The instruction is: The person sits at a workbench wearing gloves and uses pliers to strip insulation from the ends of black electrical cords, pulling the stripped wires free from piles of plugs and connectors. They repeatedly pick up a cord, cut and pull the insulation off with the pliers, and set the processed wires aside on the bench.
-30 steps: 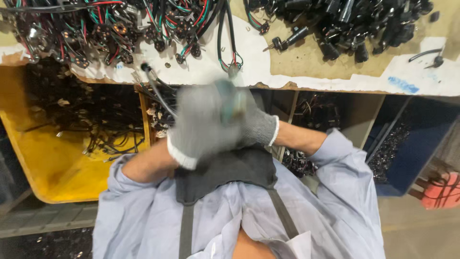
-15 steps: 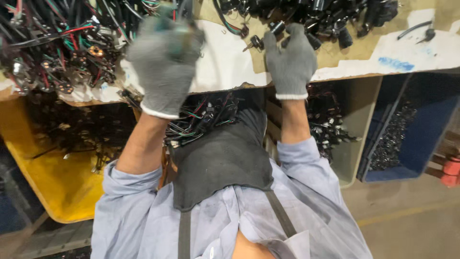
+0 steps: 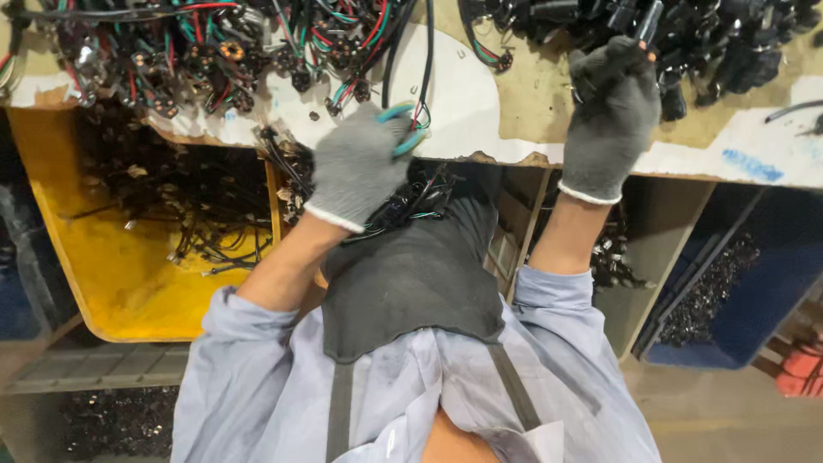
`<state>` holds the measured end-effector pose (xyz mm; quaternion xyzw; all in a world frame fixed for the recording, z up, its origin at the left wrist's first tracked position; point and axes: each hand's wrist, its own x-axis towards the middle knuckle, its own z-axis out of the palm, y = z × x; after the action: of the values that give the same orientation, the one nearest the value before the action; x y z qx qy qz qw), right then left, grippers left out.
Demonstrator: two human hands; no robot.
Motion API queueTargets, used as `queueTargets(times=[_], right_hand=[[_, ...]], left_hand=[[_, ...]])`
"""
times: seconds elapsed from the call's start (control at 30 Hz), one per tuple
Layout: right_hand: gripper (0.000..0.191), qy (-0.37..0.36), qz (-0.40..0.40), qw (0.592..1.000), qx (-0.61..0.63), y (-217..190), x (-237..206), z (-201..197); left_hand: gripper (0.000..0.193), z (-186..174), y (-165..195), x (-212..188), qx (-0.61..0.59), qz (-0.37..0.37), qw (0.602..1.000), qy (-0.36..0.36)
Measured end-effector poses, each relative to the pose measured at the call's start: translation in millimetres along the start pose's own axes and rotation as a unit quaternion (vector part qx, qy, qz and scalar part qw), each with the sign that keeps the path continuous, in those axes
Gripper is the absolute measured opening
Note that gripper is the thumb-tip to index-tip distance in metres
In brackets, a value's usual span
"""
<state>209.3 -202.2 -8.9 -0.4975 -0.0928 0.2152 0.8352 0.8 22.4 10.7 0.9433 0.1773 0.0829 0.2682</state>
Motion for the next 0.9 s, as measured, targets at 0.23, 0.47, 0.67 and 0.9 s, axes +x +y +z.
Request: queueTargets(times=[0.23,0.47,0.67,0.9], right_hand=[[0.039,-0.079,0.054,0.958,-0.270,20,-16,80],[0.022,-0.089,-0.153,0.717,-0.674,84,35,125],[0.024,-0.087,-0.296,0.720,-0.622,39,56,86],[0.028,-0.162,-0.193,0.832,-0.495,7,6,81]], left_hand=[[0.023,23,-10,9,-0.054,-0.060,0.995,-0.056],[0.032,10,-16,5,-0.108,-0.103,0.988,-0.045],[0.022,-9,-25,4,-0.383,-0.186,0.901,-0.082],[0.013,9,-27,13,-0.026,0.085,0.996,-0.027]])
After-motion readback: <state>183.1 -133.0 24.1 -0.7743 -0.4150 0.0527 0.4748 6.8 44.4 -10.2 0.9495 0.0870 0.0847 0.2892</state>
